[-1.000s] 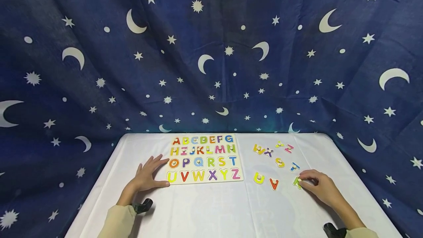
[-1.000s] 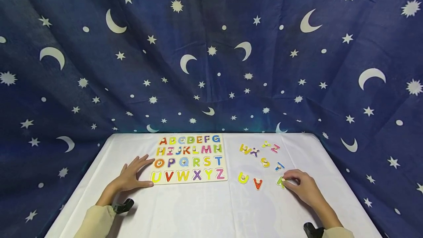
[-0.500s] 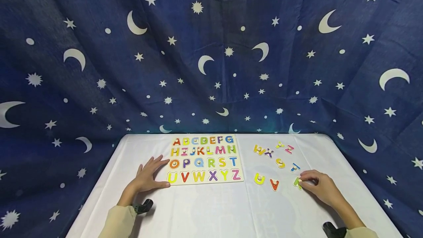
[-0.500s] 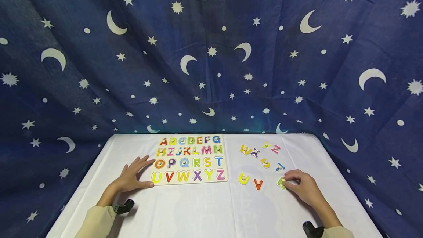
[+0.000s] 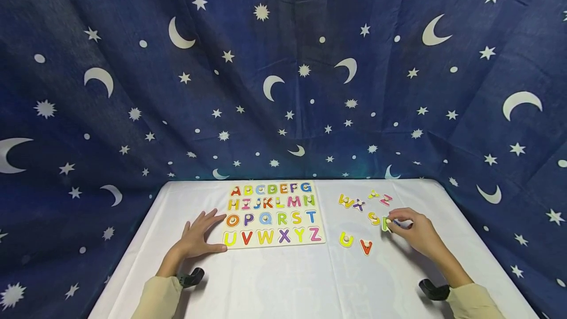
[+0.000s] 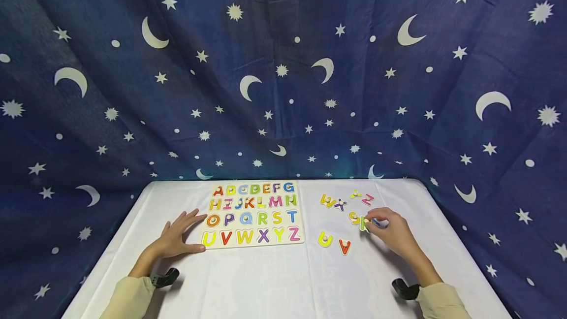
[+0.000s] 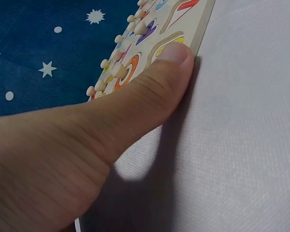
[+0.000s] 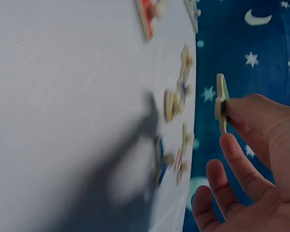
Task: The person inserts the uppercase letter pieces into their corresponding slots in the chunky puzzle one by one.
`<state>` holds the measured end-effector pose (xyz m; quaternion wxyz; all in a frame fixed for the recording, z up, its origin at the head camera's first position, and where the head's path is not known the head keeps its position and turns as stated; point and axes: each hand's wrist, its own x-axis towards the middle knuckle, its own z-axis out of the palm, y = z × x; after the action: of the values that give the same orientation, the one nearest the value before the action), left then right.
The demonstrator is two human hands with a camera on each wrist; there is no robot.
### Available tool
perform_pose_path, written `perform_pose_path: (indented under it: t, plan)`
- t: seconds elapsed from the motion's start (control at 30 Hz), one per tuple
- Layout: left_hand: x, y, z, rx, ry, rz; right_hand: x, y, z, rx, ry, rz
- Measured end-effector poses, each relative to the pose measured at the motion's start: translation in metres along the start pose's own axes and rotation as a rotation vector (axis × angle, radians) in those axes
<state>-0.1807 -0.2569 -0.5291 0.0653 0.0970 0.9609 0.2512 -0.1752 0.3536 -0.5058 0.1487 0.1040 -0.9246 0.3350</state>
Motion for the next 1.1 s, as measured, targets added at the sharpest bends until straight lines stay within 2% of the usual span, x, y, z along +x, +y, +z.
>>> perform_pose_path:
  t: [0.3, 0.5, 0.63, 0.8, 0.97, 1.1]
  plan:
    - [0.0, -0.002, 0.002, 0.0, -0.007, -0.004, 0.032, -0.033, 0.035, 0.101, -0.04, -0.015]
    - [0.001, -0.003, 0.002, -0.007, 0.003, 0.009, 0.048, -0.055, 0.063, 0.218, -0.051, -0.019]
    - [0.0, -0.006, 0.004, -0.026, 0.038, 0.047, 0.056, -0.072, 0.083, 0.262, -0.075, 0.014]
    - [-0.001, -0.008, 0.005, -0.04, 0.064, 0.09, 0.062, -0.09, 0.108, 0.263, -0.133, 0.083]
    - [-0.001, -0.003, 0.0, -0.035, 0.039, 0.064, 0.068, -0.106, 0.13, 0.301, -0.157, 0.102]
    - [-0.001, 0.001, -0.003, -0.027, 0.009, 0.031, 0.071, -0.119, 0.146, 0.334, -0.177, 0.074]
